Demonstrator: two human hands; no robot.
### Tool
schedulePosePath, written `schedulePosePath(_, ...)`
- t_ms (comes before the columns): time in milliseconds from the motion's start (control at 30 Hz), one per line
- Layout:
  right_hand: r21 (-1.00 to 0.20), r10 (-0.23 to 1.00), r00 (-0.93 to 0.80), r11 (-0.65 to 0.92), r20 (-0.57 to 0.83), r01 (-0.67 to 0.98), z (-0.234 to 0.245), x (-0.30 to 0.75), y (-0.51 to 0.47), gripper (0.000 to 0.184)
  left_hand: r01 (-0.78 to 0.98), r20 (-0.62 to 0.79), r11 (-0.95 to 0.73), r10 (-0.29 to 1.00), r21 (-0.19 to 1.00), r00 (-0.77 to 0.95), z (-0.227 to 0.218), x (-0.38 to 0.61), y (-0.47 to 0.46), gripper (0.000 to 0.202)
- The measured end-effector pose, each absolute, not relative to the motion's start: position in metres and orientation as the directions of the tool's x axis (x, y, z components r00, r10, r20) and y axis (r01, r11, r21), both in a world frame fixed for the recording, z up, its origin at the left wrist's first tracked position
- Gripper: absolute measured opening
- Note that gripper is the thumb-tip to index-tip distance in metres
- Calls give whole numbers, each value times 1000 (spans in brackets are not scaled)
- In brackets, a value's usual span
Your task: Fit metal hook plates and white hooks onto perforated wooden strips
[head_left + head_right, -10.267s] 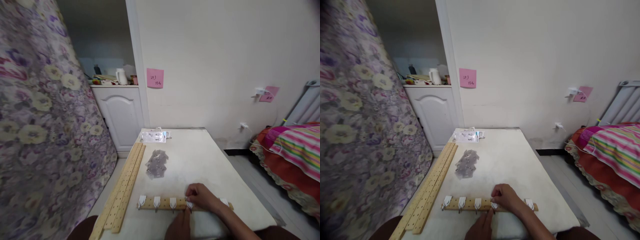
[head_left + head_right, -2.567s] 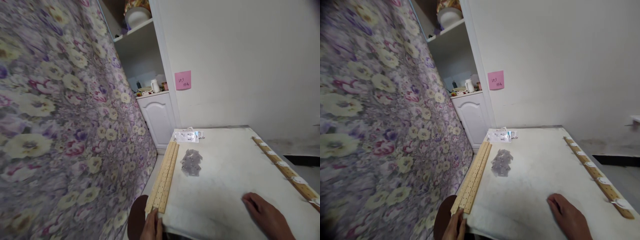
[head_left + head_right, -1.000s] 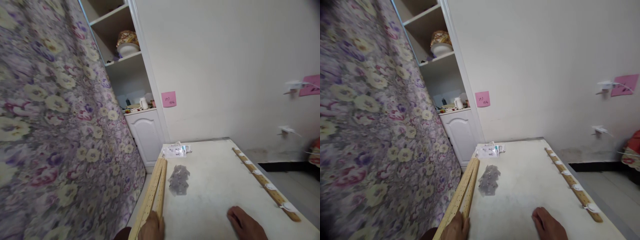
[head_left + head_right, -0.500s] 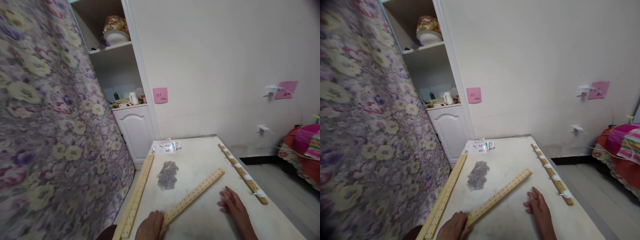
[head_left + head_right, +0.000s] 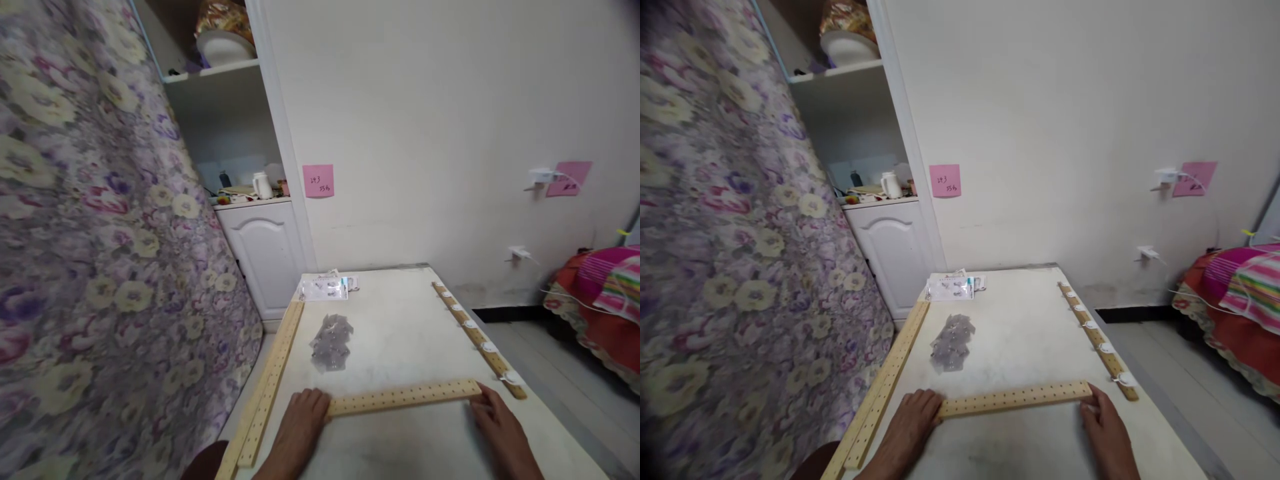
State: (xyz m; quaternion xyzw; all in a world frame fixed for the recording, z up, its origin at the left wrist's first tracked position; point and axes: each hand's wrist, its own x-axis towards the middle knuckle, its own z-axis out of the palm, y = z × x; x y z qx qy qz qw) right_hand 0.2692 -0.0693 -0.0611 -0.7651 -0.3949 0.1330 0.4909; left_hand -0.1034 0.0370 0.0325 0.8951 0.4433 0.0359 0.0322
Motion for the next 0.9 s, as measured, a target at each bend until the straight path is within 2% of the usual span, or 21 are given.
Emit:
schedulePosePath(100,-732,792,589,-305,162,610,-65,274,-84,45,791,33,-603,797,105,603,33,-102,47,20)
schedulePosePath(233,-630,822,556,-368,124,684,-69,271,-98,44,790,46,-593,803,156,594,24,-106,57,25)
schedulePosePath(467,-600,824,563,-418,67,683,-65,271,-96,43,758,213,-594,804,269,555,-4,-125,64,33)
schedulePosePath(567,-612,808,585,-428,72,665,-57,267,-95,40,738,311,-612,787,284,533,-19,-131,69,28)
schedulePosePath(733,-627,797,600,-431,74,649,-46,258,-95,38,695,450,-678,712,240,539,-35,-136,79,29)
schedulePosePath(900,-584,768,634,-472,96,660,-40,249,-91,35,659,583,-740,596,133,552,-45,-143,85,31)
